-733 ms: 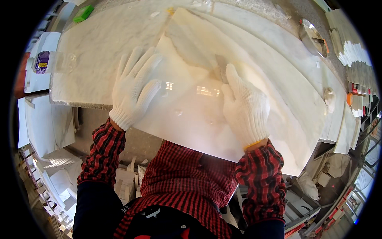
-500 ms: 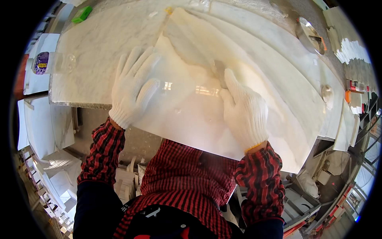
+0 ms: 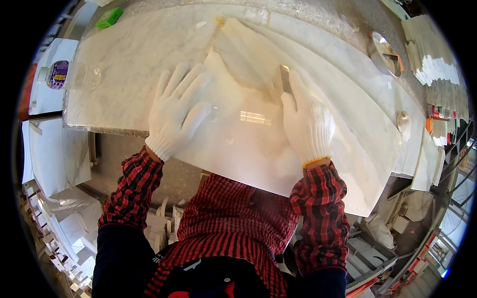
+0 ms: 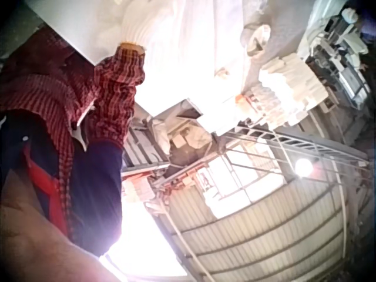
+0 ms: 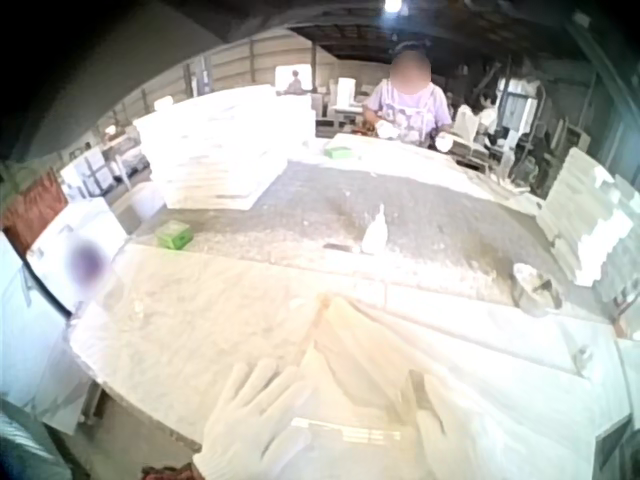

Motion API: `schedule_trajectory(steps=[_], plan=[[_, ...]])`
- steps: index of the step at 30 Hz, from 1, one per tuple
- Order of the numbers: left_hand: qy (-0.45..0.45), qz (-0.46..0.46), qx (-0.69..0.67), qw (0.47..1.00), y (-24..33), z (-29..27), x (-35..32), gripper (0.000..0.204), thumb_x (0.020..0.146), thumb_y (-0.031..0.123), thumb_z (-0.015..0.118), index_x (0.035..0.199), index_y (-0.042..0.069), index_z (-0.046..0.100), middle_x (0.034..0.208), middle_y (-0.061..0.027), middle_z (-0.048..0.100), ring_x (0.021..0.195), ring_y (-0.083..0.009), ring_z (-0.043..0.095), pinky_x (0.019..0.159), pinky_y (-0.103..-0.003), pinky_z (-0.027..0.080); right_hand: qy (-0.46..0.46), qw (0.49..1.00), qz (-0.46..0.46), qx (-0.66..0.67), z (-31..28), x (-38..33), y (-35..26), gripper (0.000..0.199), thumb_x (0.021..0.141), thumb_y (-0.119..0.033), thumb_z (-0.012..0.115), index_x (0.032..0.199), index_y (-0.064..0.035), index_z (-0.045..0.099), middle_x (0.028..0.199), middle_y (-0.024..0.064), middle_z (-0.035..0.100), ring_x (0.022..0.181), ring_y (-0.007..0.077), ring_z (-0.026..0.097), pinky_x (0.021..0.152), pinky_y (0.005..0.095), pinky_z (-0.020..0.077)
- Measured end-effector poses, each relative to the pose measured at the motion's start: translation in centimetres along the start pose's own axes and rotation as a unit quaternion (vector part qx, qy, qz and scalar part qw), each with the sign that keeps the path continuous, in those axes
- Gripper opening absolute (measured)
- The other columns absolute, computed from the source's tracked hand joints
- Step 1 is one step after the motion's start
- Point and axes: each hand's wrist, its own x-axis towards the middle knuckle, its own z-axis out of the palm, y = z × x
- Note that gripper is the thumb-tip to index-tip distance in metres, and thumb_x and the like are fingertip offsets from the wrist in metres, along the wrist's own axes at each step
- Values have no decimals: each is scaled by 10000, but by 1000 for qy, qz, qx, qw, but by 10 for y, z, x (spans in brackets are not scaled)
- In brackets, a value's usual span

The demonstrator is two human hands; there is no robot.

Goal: The person applies glue from a bottle onto a large white rectangular sheet and spreads it evenly using a metal scraper. They repeatedly squeeze the glue bottle and use the scraper to smooth the liquid across the surface of the sheet.

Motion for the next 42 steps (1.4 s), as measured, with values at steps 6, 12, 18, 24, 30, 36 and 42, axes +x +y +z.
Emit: schedule_trajectory(steps=[6,12,18,24,30,36,42], plan=[[5,-5,-20,1000,0,0,-1,491,919,366,618,1291,45,611,1419,-121,580,1253,-382,470,1068,-501,362,-59,997,43,2,4,7,-9,498,975,-281,580,1463,-178,559,920,219,725,796,426,695,702,534,538],[6,-10,-24,1000,1,0,0,487,908,359,621,1282,47,616,1396,-116,588,1240,-374,475,1052,-489,370,-84,996,42,11,-5,-11,-30,507,974,-274,582,1453,-110,542,913,229,719,794,432,696,692,538,532],[19,2,-17,1000,1,2,0,469,907,346,622,1263,42,621,1384,-108,593,1213,-358,486,1036,-480,380,-72,997,-28,29,-5,-22,-12,496,966,-252,587,1442,-116,546,901,241,712,808,449,687,722,531,537],[8,-13,-42,999,2,-2,0,460,937,330,601,1294,40,619,1408,-118,586,1257,-374,480,1066,-480,373,-168,979,0,111,-20,-26,-10,494,962,-194,609,1448,-108,591,1069,252,724,963,391,719,864,418,537],[-40,-39,-62,997,8,-10,3,492,992,331,561,1375,27,606,1487,-167,559,1383,-412,448,1164,-510,317,-21,980,-29,195,-6,-23,26,452,979,-260,612,1418,-153,629,1151,249,707,1052,382,697,891,426,542],[25,-3,-19,1000,5,0,2,426,918,326,615,1237,44,635,1355,-90,611,1218,-352,508,1028,-464,403,-43,994,25,93,0,-16,-3,459,962,-243,612,1413,-160,629,998,234,717,900,402,704,786,460,546],[0,-14,-4,1000,0,3,-3,462,938,329,608,1301,44,625,1416,-124,586,1286,-377,479,1090,-487,355,-107,989,-52,87,-10,-3,12,443,962,-275,607,1396,-194,646,935,225,712,828,398,690,737,466,535]])
